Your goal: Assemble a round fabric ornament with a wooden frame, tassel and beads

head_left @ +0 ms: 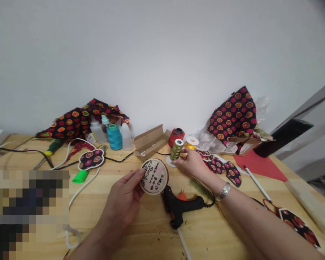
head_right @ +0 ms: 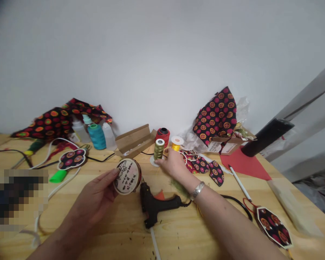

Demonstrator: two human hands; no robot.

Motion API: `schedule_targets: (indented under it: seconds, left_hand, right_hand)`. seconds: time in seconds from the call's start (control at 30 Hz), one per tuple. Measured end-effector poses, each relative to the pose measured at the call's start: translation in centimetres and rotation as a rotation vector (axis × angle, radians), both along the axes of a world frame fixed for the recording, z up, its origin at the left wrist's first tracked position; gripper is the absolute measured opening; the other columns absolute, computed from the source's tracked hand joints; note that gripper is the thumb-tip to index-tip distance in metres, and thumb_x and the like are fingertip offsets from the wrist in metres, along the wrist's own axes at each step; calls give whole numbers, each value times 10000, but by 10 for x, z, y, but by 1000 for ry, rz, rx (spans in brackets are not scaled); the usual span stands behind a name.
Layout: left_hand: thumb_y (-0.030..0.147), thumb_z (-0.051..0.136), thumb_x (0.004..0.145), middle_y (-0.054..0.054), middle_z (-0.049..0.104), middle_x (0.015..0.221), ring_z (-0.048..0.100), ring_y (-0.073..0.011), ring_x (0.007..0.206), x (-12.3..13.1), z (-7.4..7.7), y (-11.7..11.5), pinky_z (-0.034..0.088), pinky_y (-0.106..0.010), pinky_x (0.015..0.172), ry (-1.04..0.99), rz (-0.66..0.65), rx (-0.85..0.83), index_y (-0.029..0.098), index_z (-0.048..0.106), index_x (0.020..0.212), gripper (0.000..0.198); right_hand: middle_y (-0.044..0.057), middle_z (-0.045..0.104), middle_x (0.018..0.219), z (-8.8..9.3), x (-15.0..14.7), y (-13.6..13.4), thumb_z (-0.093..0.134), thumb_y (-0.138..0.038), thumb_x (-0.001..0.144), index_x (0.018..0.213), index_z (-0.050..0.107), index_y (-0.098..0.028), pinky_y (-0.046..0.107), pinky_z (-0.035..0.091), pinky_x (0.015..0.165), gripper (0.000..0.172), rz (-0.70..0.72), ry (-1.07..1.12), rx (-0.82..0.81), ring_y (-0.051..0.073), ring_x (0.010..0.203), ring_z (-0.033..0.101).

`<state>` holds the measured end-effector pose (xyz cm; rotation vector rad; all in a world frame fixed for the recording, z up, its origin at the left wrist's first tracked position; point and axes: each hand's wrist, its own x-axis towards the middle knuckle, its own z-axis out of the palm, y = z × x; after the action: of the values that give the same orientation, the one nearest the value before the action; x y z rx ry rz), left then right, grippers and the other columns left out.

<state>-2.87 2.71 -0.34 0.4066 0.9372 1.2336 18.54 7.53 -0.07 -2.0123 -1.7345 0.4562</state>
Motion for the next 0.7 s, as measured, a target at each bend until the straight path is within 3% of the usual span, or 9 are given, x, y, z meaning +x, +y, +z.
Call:
schedule_targets:
  seconds: [0.2, 0.47, 0.6, 0.7]
  left_hand:
    - [52, 606, 790, -57, 761, 705, 677, -132, 613, 0, 3, -2, 566, -188, 553, -3, 11, -3, 111, 756, 720, 176]
    - [79, 682, 726, -48, 762, 705, 670, -133, 609, 1, 4, -2, 563, -192, 554, -7, 7, 5, 119, 751, 711, 81]
    - [85, 667, 745, -47, 766, 726, 675, -138, 613, 0, 2, -2, 565, -203, 571, -8, -19, 10, 126, 754, 717, 100]
    - [83, 671, 741, -47, 768, 721, 677, -141, 610, -1, 2, -2, 561, -202, 566, 8, -23, 16, 132, 757, 716, 102]
  right_hand:
    - [101, 719, 847, -12, -11, 21, 687, -277, 746, 887, 663, -133, 245, 419, 611, 203, 30, -29, 23, 206, 748, 655]
    - [165, 718, 915, -9, -18, 45, 668, -252, 777, 918, 670, -82, 260, 433, 668, 220, 22, -73, 43, 233, 821, 662]
    - [131, 718, 827, -5, -16, 44, 710, -326, 738, 846, 686, -84, 243, 414, 608, 266, 67, -49, 24, 201, 719, 647]
    - [74, 703, 724, 9, -5, 29, 674, -358, 758, 846, 694, -106, 233, 395, 566, 268, 95, -30, 32, 166, 621, 615]
